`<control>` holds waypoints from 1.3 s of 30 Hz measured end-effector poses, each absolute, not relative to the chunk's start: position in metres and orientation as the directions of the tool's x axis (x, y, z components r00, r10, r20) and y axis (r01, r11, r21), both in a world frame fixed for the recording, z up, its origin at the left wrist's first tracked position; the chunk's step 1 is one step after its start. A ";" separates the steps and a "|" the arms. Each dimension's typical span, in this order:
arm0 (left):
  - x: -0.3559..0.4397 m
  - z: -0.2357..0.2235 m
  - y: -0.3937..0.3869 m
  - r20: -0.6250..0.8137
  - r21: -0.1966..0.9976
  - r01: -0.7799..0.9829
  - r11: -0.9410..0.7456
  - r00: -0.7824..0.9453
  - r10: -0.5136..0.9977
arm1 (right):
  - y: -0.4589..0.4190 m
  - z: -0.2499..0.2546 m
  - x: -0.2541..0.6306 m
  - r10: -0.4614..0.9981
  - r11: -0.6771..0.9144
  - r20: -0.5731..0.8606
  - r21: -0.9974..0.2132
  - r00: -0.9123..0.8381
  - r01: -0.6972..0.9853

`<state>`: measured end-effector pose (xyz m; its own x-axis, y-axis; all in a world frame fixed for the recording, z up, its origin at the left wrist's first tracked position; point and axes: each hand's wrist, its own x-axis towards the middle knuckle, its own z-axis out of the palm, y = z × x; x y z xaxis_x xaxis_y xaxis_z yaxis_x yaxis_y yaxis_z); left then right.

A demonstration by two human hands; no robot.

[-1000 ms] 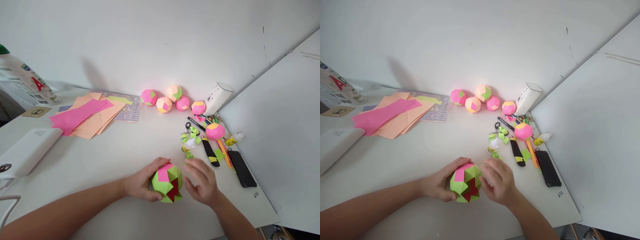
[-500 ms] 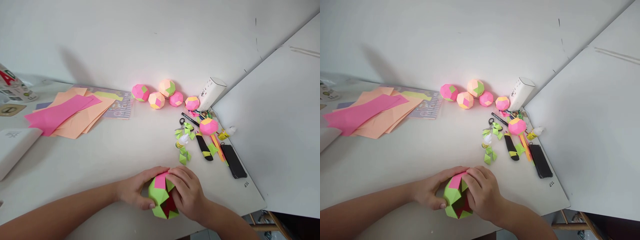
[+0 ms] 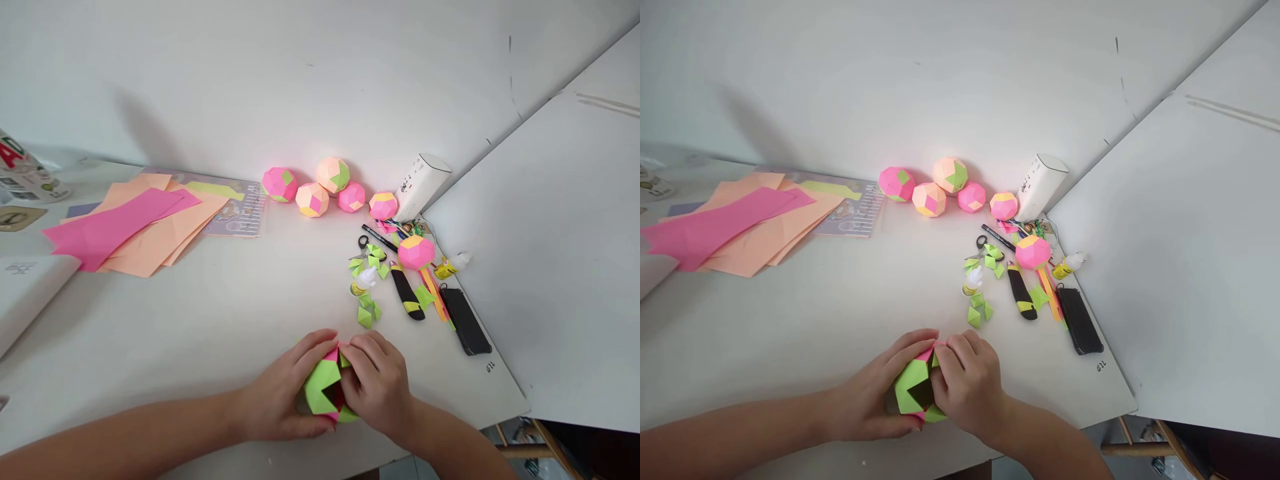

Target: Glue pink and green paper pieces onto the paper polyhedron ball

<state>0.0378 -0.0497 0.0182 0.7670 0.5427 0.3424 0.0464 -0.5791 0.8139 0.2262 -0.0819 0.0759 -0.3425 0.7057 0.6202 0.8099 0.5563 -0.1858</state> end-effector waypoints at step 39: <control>0.037 0.029 -0.031 0.419 0.858 0.059 -0.510 0.493 0.762 | -0.052 0.058 0.196 0.478 0.489 0.831 0.016 -0.284 0.872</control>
<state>0.0373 -0.0305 0.0289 0.4933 0.7623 0.4189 0.0593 -0.5100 0.8582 0.1962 -0.0518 0.0584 -0.2837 0.4783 0.8311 0.8719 0.4895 0.0160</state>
